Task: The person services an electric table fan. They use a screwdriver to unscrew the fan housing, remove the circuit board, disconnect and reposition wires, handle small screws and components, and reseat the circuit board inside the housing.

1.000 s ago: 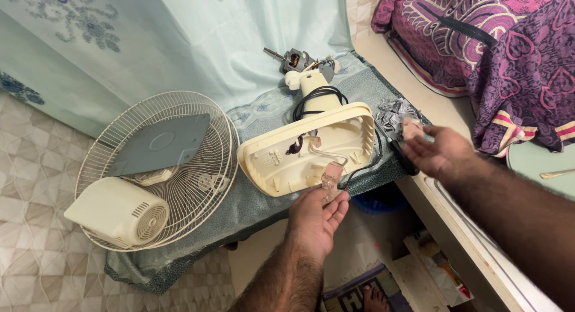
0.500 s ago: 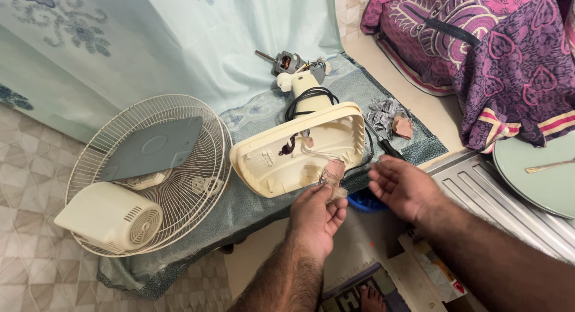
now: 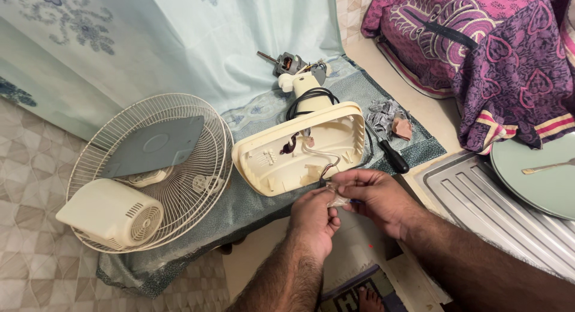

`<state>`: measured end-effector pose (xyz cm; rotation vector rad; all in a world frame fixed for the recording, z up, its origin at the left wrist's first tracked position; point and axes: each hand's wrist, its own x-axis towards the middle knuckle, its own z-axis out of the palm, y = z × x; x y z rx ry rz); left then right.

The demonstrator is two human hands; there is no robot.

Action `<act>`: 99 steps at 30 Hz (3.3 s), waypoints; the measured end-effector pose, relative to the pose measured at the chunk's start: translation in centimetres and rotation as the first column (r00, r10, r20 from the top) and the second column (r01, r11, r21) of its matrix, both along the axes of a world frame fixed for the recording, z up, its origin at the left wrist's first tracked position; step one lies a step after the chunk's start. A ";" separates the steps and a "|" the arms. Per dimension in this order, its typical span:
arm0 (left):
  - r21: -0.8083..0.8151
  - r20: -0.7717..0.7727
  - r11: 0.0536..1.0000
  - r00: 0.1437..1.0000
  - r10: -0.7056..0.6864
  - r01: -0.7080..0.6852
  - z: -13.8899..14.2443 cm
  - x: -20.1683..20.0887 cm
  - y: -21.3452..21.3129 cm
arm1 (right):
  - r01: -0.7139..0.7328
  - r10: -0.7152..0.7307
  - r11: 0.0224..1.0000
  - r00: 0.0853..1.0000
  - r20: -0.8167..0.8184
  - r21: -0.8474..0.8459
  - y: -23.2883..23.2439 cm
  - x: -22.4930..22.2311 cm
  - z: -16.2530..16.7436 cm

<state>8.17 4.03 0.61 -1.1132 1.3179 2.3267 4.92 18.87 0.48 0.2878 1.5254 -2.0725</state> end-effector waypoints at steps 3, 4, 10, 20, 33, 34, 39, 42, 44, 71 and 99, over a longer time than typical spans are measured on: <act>0.019 -0.023 1.000 1.000 0.002 -0.001 0.0 0.0 -0.4 | -0.034 0.034 0.999 0.999 -0.019 -0.014 -0.3 0.2 -0.1; 0.015 -0.019 1.000 1.000 0.016 -0.016 0.0 0.0 -0.5 | -0.039 0.038 0.998 0.999 -0.021 -0.046 -0.3 0.4 -0.1; 0.059 -0.027 0.997 0.998 0.054 -0.052 0.2 0.3 -1.0 | 0.040 -0.036 0.990 0.999 0.033 -0.138 -0.6 0.9 0.5; 0.058 -0.007 0.998 1.000 -0.012 0.013 1.0 0.6 -1.2 | 0.133 -0.133 0.986 0.991 -0.008 0.101 0.3 0.7 -1.0; 0.063 0.040 0.997 0.999 0.034 -0.036 -0.8 0.9 -1.9 | 0.572 -0.596 0.783 0.802 0.034 0.244 6.9 -2.9 -6.1; 0.063 0.042 0.997 0.998 0.037 -0.040 -0.9 0.9 -2.0 | 0.595 -0.620 0.759 0.785 0.013 0.264 7.6 -3.7 -6.3; 0.043 0.060 0.998 0.998 0.036 -0.039 -1.0 1.1 -2.2 | 0.635 -0.655 0.687 0.752 -0.075 0.354 9.7 -7.9 -5.3; 0.045 0.054 0.998 0.998 0.039 -0.042 -0.5 1.1 -2.3 | 0.632 -0.623 0.673 0.765 -0.166 0.385 9.8 -9.8 -3.3; 0.055 0.036 0.998 0.999 0.033 -0.035 0.0 1.2 -2.3 | 0.630 -0.596 0.662 0.771 -0.224 0.405 9.8 -10.7 -1.8; 0.069 0.061 0.994 0.995 0.075 -0.079 -0.5 1.0 -3.3 | 0.378 -0.383 0.882 0.923 -0.038 0.282 1.2 -3.5 -7.4; 0.172 0.069 0.970 0.984 0.165 -0.175 -2.4 -0.6 -8.1 | -0.142 0.688 0.411 0.696 -0.204 0.901 -7.8 -7.2 -7.3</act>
